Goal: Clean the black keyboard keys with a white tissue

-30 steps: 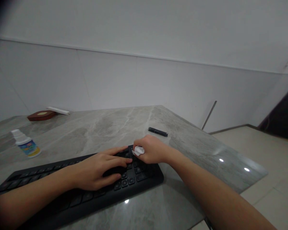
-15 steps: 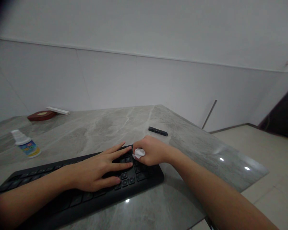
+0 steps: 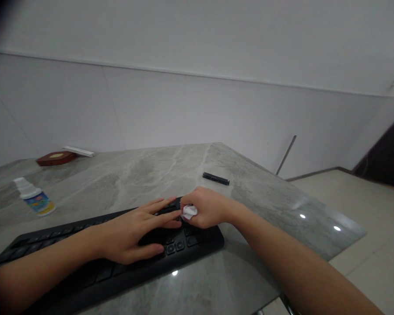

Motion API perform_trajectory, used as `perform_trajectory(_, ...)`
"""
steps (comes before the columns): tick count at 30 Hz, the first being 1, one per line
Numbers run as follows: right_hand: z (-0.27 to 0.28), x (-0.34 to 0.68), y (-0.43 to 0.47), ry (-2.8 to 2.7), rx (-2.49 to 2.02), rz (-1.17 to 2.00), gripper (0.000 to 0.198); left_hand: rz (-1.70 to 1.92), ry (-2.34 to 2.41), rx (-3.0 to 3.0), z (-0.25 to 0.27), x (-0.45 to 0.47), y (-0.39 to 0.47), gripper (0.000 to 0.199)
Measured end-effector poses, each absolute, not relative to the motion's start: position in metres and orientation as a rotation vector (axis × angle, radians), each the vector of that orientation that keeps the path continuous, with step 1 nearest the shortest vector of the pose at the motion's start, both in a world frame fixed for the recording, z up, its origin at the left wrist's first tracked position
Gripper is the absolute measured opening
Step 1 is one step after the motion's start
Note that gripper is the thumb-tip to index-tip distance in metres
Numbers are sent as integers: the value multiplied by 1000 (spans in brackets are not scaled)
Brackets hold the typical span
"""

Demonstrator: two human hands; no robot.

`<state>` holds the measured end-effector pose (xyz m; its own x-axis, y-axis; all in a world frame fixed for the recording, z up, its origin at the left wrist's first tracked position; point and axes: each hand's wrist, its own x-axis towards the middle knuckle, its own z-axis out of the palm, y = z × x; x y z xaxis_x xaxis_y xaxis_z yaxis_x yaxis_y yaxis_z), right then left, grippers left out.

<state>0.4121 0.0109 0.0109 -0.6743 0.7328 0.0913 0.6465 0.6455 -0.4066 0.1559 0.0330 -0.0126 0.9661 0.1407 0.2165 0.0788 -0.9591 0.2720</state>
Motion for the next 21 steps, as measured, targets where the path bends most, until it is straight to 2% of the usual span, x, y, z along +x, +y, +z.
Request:
perform_trajectory(3,12,413,11,-2614,-1112,500,10,362,171,2864,-13,157,33,82)
perform_trajectory(8,11,410,11,-2633,-1157,416,12,726,115,2940,-12,160,27,66)
perform_trajectory(11,6,401,11,-2633,-1287,235,21,785,216,3079,-9,168,17,59)
perform_trajectory(16,-4,385,9,-2677,-1401,-42,29,833,298,3189,-9,183,5,68)
perform_trajectory(19,-2,381,4,-2671,-1369,-16,38,834,353,3235,-11,184,6,70)
perform_trajectory(21,1,380,1,-2643,-1416,42,37,850,396,3252,-12,182,8,69)
